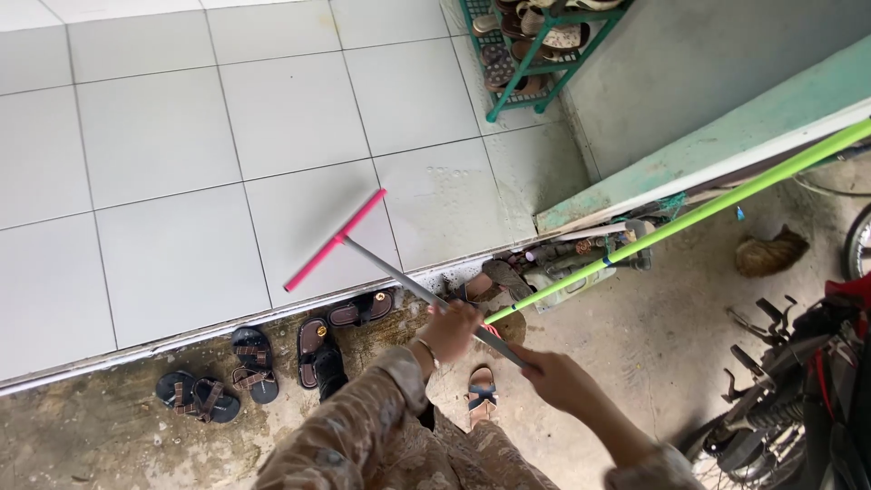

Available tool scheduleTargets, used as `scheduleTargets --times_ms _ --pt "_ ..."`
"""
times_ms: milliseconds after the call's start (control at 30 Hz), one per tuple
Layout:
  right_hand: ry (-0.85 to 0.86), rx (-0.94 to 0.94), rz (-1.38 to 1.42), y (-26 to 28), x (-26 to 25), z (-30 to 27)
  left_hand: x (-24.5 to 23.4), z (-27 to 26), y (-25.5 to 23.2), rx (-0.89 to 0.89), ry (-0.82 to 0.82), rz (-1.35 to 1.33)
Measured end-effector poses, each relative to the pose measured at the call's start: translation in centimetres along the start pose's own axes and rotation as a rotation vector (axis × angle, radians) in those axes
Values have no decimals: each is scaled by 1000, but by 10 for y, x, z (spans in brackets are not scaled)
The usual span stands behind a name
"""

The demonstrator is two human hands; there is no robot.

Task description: Cleaning a tiled entryway floor by squeegeeing water toward a drain or the edge.

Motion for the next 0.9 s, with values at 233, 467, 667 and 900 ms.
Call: scheduleTargets --times_ms 233,467,667,900 --pt "-173 -258 9 55 19 105 12 34 118 -279 -26 -46" --pt "-61 -89 -93 2 -8 72 -2 61 42 -202 61 -79" --pt "93 119 -37 -87 -6 -12 -6 62 -78 -26 223 -39" --pt "187 287 -63 -130 2 -78 39 65 -145 89 307 -65"
Point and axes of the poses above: each hand's wrist, its own z-axis towards the middle knuckle, its own x-axis out of the palm, y = z × x, the point moved 1 cm from there along z, towards the middle knuckle, and after that the axes turned 9 degrees about -x, right-handed, at the moved point
